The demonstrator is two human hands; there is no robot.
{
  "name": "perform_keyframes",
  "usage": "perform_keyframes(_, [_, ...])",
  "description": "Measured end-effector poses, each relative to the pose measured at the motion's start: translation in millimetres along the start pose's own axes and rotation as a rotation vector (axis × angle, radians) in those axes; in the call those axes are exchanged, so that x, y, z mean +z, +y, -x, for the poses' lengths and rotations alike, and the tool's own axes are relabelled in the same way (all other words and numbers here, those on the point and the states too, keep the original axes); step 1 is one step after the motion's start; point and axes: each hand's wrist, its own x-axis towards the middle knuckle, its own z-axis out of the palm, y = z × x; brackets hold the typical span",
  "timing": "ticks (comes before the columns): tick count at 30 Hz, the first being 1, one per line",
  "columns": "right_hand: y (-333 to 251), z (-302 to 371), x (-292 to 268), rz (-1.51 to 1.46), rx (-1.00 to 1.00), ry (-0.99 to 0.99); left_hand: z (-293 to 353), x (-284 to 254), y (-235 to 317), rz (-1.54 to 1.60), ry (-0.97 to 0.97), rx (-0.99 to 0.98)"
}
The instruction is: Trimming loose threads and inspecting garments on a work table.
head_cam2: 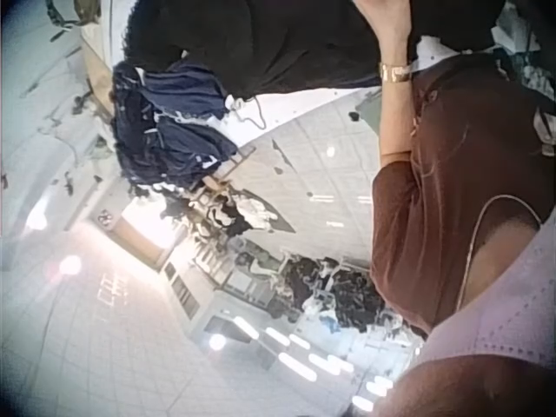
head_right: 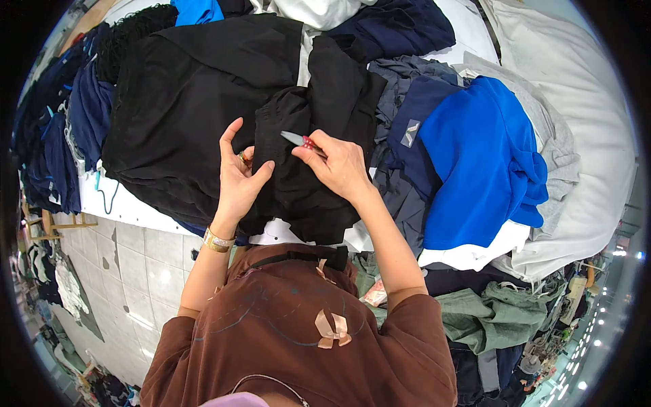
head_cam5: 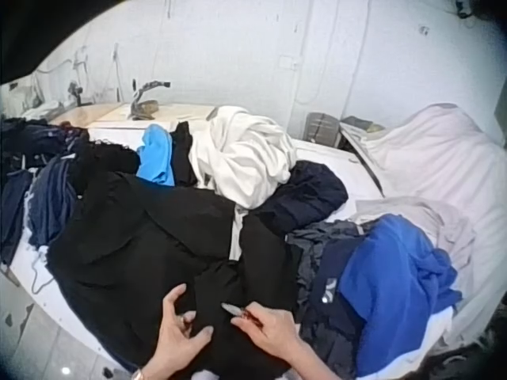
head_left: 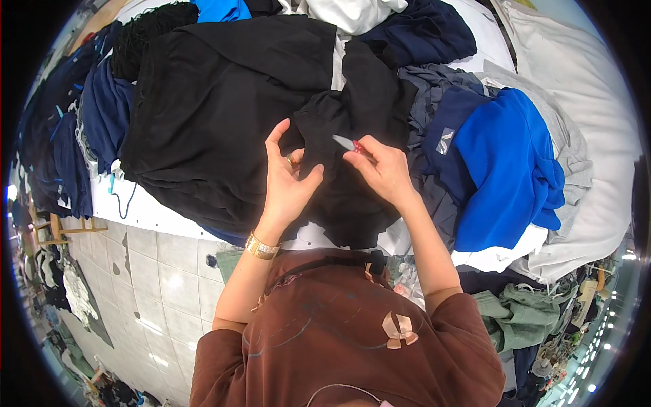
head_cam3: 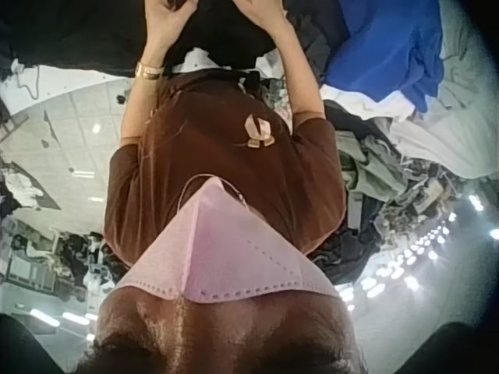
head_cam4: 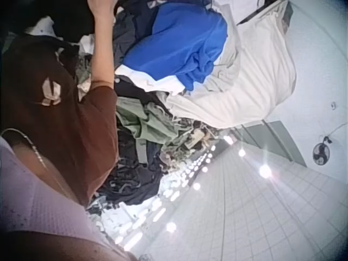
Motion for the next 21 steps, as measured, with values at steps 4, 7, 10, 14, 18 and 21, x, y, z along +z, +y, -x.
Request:
perform_keyframes(4, [-3,4,0,0.151,-0.121,-0.018,0,2,-2,0.014,-0.011,0.027])
perform_keyframes(7, [-6,5,0,0.184,-0.145,0.007,0,3,-2,0.003,-0.015,0.040])
perform_keyframes(10, [-6,6,1,0.192,-0.157,0.025,0,3,-1,-0.014,-0.014,0.040])
perform_keyframes(14, [0,8,3,0.174,-0.129,0.028,2,4,1,-0.072,-0.010,0.042])
perform_keyframes(18, [7,6,3,-0.022,0.061,0.082,3,5,-3,-0.018,0.000,0.043])
perform_keyframes(21, [11,0,2,-0.102,0.124,0.112,5,4,-10,-0.044,0.002,0.034])
